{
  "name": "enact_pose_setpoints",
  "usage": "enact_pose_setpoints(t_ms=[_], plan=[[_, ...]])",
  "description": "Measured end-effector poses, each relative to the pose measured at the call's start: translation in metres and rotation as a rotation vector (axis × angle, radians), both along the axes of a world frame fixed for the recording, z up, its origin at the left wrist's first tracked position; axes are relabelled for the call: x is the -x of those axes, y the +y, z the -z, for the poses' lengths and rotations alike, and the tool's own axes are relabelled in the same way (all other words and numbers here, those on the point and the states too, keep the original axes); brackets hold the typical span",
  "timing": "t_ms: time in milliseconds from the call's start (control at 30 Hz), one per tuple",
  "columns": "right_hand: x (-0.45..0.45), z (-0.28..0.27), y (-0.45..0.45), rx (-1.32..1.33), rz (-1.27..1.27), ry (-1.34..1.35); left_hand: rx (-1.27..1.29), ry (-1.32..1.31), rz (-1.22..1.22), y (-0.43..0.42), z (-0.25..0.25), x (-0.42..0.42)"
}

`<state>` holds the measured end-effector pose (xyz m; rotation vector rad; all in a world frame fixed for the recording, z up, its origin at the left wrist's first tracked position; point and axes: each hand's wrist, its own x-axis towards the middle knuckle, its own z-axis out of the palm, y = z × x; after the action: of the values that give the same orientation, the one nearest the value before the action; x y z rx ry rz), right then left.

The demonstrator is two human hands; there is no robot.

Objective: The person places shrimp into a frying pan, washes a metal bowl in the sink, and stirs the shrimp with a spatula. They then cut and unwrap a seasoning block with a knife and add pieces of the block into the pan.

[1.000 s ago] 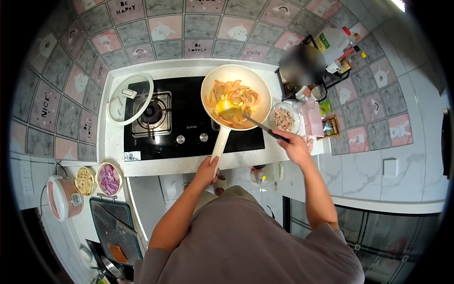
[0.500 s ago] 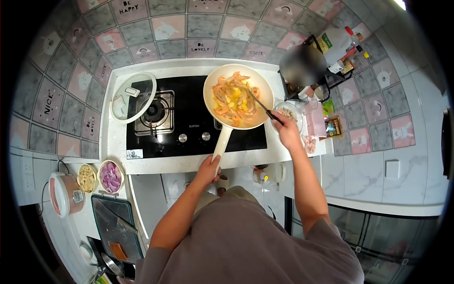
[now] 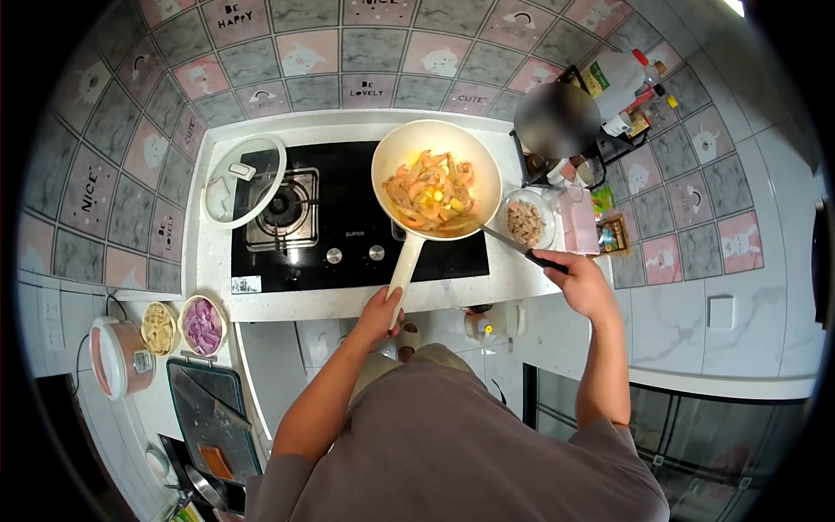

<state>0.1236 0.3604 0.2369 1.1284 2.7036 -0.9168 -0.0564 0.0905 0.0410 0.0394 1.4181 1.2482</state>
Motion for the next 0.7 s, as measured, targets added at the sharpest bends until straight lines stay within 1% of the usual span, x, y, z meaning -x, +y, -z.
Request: enact_pose_setpoints(t_ms=[67, 133, 200, 233, 267, 300, 367, 400, 433, 500, 533, 567, 600, 633, 700], plan=[[0.019, 0.008, -0.004, 0.001, -0.014, -0.038, 0.011, 0.014, 0.002, -0.001, -0.001, 0.0], [0.035, 0.026, -0.002, -0.151, -0.093, 0.047, 0.012, 0.024, 0.005, 0.0, 0.003, -0.002], [0.038, 0.019, 0.007, -0.147, -0.088, 0.041, 0.009, 0.037, 0.0, -0.001, 0.003, 0.0], [0.045, 0.006, 0.003, -0.141, -0.085, 0.031, 0.005, 0.023, -0.005, -0.001, 0.001, 0.0], [0.047, -0.018, 0.001, -0.113, -0.045, -0.056, 0.0, 0.009, -0.006, -0.001, -0.001, -0.001], [0.048, -0.03, 0.003, -0.117, -0.046, -0.057, -0.004, 0.009, -0.007, -0.001, 0.0, -0.001], [0.048, -0.049, 0.011, -0.107, -0.123, -0.159, -0.008, 0.005, -0.016, 0.0, 0.004, -0.001], [0.057, -0.064, 0.006, -0.092, -0.108, -0.282, -0.009, 0.005, -0.018, -0.001, 0.005, -0.001], [0.062, -0.06, 0.004, -0.093, -0.11, -0.283, -0.016, -0.002, -0.015, -0.001, 0.006, -0.001], [0.068, -0.039, 0.006, -0.234, -0.277, -0.295, -0.023, -0.009, -0.011, 0.0, 0.006, -0.001], [0.07, -0.017, 0.009, -0.316, -0.344, -0.254, -0.016, 0.004, -0.013, 0.0, 0.005, -0.001], [0.075, -0.002, 0.01, -0.316, -0.342, -0.255, -0.008, 0.016, -0.014, -0.001, 0.004, -0.002], [0.083, 0.007, 0.01, -0.396, -0.347, -0.261, -0.01, 0.017, -0.011, -0.001, 0.004, -0.002], [0.088, 0.01, 0.011, -0.478, -0.35, -0.268, -0.012, 0.011, -0.018, -0.001, 0.004, -0.001], [0.092, -0.004, 0.015, -0.503, -0.348, -0.233, -0.021, 0.003, -0.024, 0.0, 0.004, -0.002]])
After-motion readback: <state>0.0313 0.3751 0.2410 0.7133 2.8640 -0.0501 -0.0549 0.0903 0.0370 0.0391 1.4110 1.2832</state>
